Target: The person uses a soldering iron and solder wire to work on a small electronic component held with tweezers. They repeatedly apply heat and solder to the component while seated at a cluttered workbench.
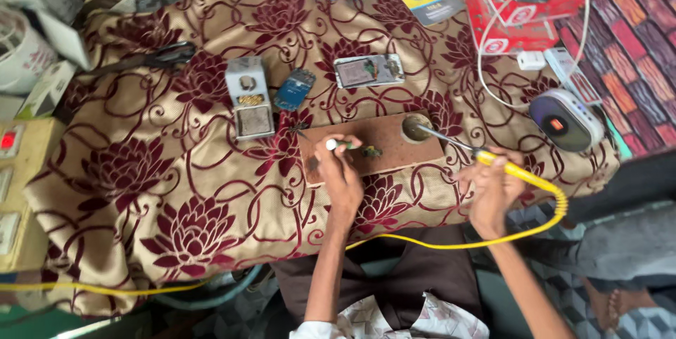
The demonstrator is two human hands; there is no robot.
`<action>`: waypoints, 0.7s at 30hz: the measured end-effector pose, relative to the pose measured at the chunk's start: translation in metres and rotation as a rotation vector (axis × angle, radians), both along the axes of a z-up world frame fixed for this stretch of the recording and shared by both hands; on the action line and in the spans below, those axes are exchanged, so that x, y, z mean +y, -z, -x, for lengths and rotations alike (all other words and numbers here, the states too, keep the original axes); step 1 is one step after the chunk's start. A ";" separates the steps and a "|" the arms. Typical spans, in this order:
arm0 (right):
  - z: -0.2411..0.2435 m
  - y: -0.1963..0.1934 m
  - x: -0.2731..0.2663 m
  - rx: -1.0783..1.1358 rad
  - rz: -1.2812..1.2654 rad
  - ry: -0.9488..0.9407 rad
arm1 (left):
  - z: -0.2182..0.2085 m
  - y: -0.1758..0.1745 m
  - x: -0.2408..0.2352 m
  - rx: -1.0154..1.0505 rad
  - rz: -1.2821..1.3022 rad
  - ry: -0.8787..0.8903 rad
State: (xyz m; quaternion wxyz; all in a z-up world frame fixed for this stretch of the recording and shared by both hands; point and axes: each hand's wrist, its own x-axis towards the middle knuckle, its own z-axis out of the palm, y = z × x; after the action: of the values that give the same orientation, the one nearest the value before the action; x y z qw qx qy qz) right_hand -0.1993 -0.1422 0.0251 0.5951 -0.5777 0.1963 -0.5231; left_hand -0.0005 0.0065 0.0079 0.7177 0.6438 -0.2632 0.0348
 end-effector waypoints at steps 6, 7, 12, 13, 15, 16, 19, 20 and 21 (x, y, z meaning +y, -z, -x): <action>0.033 0.035 -0.023 -0.102 -0.157 0.069 | -0.001 0.009 -0.002 0.027 0.122 0.070; 0.031 0.038 -0.022 -0.113 -0.155 0.071 | -0.002 0.009 -0.001 0.014 0.101 0.079; 0.009 0.029 -0.017 0.072 0.047 0.033 | 0.000 0.003 -0.004 0.002 0.130 0.068; 0.006 0.026 -0.015 0.131 0.092 0.020 | -0.001 0.002 -0.004 0.002 0.104 0.070; 0.005 0.026 -0.007 0.197 0.153 -0.009 | -0.001 0.002 0.000 0.011 0.048 0.074; 0.005 0.025 -0.007 0.226 0.191 -0.014 | -0.003 0.001 -0.002 -0.002 0.067 0.068; 0.030 0.031 0.003 0.282 0.364 0.073 | -0.003 0.003 -0.002 -0.023 0.091 0.051; 0.050 0.031 0.005 0.402 0.547 0.174 | -0.001 0.004 -0.003 -0.021 0.090 0.036; 0.074 0.028 0.007 0.522 0.731 0.272 | 0.003 0.006 -0.002 -0.019 0.090 0.022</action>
State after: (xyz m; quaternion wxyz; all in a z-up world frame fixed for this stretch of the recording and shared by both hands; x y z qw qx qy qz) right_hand -0.2733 -0.1349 -0.0032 0.2093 -0.8309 0.2161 -0.4681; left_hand -0.0034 0.0045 0.0019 0.7436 0.6077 -0.2752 0.0448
